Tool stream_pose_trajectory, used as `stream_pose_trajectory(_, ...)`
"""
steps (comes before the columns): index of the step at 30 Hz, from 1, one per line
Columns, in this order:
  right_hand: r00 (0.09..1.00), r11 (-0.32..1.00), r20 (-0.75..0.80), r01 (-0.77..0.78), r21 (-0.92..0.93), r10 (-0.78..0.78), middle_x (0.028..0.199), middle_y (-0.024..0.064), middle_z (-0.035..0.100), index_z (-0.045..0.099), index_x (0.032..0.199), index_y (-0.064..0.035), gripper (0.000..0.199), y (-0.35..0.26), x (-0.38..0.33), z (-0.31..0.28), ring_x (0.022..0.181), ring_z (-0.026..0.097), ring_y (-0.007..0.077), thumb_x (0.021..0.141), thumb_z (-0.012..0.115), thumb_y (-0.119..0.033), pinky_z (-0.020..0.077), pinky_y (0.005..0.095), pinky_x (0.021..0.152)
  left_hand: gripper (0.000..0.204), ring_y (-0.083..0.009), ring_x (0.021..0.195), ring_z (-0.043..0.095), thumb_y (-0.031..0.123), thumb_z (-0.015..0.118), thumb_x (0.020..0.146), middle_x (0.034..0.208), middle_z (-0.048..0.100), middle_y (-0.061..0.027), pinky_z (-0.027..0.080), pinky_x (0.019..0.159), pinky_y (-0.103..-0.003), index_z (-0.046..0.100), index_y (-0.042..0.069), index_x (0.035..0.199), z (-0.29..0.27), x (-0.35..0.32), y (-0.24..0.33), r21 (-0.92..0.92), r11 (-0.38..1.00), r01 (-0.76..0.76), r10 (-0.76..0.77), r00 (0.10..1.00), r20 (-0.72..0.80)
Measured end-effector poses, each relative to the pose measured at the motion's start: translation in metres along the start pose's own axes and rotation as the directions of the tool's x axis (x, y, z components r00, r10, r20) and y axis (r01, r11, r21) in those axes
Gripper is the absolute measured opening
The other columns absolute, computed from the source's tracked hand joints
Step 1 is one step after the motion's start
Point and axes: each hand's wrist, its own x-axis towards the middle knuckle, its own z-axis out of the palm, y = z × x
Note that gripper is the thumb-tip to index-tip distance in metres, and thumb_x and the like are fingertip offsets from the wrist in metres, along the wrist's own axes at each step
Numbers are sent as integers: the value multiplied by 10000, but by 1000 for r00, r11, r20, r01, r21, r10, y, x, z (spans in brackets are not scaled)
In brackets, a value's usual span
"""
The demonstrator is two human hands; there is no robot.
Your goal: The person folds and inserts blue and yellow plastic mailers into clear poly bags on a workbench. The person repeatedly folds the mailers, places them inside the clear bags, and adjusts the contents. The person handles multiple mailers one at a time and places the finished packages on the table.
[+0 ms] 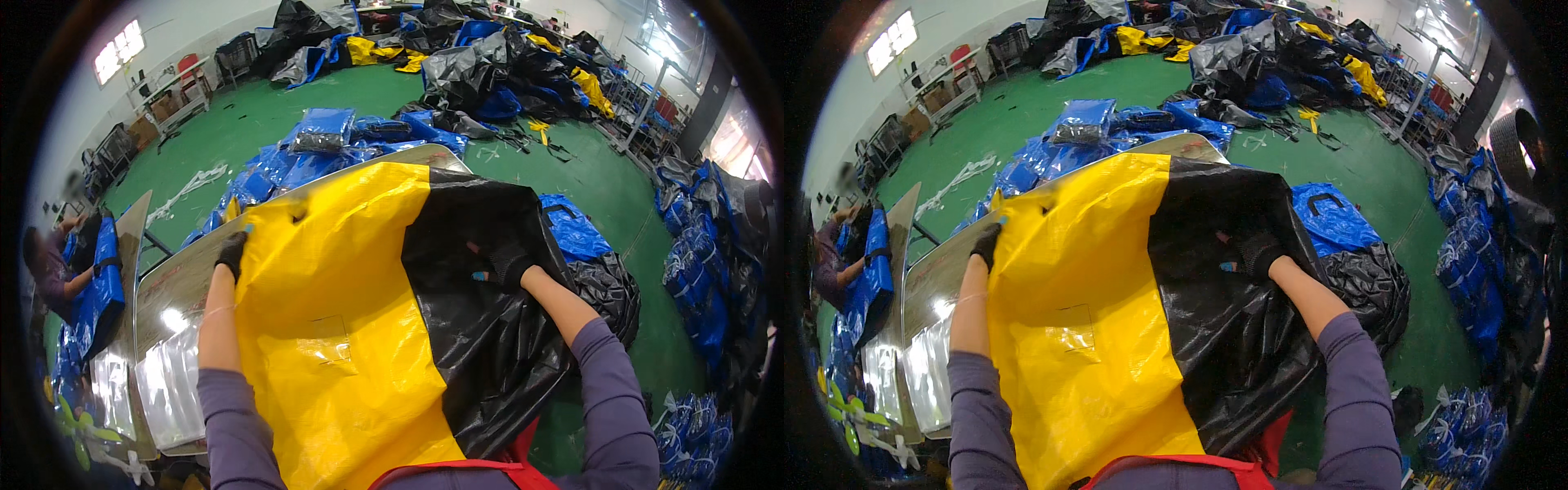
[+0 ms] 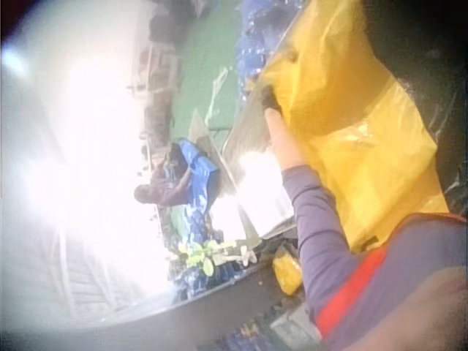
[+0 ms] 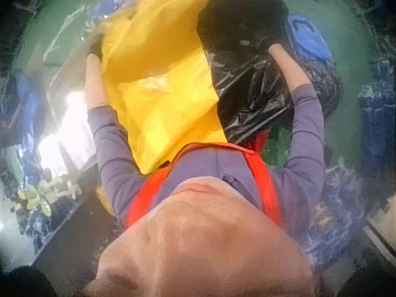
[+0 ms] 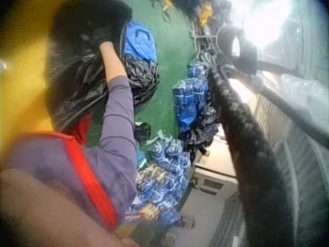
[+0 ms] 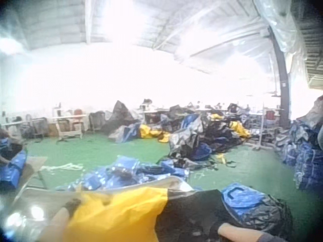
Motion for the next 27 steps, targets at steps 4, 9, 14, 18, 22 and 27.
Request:
stream_pose_trajectory(4,984,995,148,99,-16,-95,1521,191,259,308,1487,-222,814,6,-2,-2,1396,227,421,790,606,-521,149,529,1149,388,-167,789,575,373,655,885,937,659,-54,481,703,-322,647,29,1064,-74,-11,2,-304,915,-265,152,924,-350)
stream_pose_trajectory(9,979,970,53,188,154,-198,1517,194,268,321,1481,-209,784,10,7,9,1397,236,408,801,608,-472,171,499,1153,404,-187,1111,552,316,505,975,1260,566,-51,423,971,-308,521,88,1307,-141,-34,23,-685,725,-68,353,891,286)
stream_pose_trajectory(14,975,959,57,197,205,-213,1529,168,262,312,1486,-201,754,12,14,17,1398,253,382,810,595,-376,192,471,1153,382,-176,1198,492,236,574,947,1297,546,-50,380,1013,-324,558,47,1278,-164,2,34,-421,863,-280,277,958,-68)
stream_pose_trajectory(18,965,955,-79,259,147,-250,1431,187,395,356,1459,-164,714,21,7,23,1285,412,367,817,597,-365,316,441,1080,282,-158,1080,529,139,614,909,1151,606,-28,407,954,-291,622,69,1182,-181,40,-28,-156,872,-463,404,863,-303)
stream_pose_trajectory(22,938,923,-207,321,210,-279,1367,195,480,390,1435,-142,655,25,10,36,1218,492,372,867,555,-424,380,440,1037,317,-167,1014,567,191,634,898,1138,620,-48,438,899,-284,605,59,1184,-175,41,-29,-173,965,-196,130,934,-333)
stream_pose_trajectory(27,993,975,-34,119,188,-115,1311,196,533,482,1368,-129,614,-2,24,-5,1204,505,369,888,513,-510,387,436,1031,500,-355,1072,547,266,583,904,1244,572,-201,432,905,-388,475,14,1323,-21,-110,80,777,529,-341,765,588,-262)
